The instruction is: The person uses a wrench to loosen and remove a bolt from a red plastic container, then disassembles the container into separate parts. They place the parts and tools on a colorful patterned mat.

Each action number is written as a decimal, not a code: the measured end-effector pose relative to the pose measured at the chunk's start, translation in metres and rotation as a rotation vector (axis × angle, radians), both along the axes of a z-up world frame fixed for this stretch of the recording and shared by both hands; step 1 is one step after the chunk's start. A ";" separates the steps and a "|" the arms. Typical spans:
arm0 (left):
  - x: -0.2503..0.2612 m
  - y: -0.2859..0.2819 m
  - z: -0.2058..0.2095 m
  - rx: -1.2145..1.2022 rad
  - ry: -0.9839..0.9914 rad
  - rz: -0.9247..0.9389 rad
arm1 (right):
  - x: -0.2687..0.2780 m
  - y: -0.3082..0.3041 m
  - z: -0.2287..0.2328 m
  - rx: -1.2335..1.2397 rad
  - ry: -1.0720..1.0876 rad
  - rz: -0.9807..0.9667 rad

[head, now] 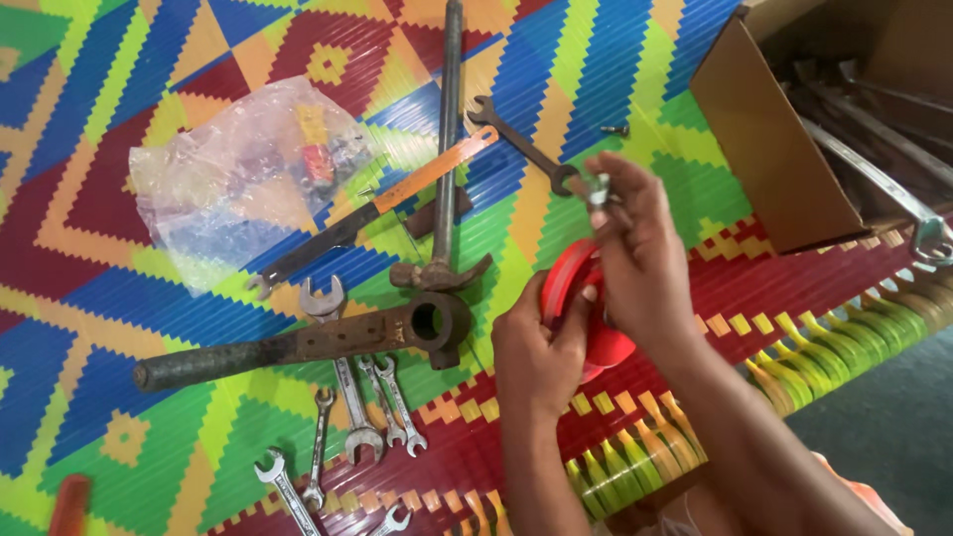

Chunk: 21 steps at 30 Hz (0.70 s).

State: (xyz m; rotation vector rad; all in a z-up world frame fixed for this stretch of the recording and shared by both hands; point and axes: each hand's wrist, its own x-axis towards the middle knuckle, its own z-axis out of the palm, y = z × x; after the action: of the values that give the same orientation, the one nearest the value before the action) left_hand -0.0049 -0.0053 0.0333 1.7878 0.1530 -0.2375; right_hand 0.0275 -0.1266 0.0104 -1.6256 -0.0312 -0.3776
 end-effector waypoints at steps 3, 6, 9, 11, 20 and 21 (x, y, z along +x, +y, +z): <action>0.001 0.000 -0.003 -0.020 0.073 -0.009 | -0.013 0.018 0.021 -0.067 0.062 0.031; 0.001 0.003 -0.007 -0.021 0.191 -0.083 | -0.021 0.029 0.034 -0.315 0.083 0.000; 0.002 0.004 -0.014 -0.185 0.136 -0.100 | -0.022 0.033 0.038 -0.327 0.083 -0.023; 0.002 0.003 -0.021 -0.264 0.158 -0.102 | -0.022 0.032 0.037 -0.389 0.037 -0.003; -0.001 -0.004 -0.068 -0.754 0.204 0.130 | -0.025 0.028 0.026 -0.555 -0.062 0.250; 0.000 -0.004 -0.073 -0.822 0.207 0.168 | -0.026 0.030 0.024 -0.587 -0.124 0.258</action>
State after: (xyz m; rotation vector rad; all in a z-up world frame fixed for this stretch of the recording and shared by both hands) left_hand -0.0048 -0.0088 -0.0396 0.9272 0.3017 -0.3092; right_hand 0.0013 -0.0970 0.0345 -2.1405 -0.4794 -0.2818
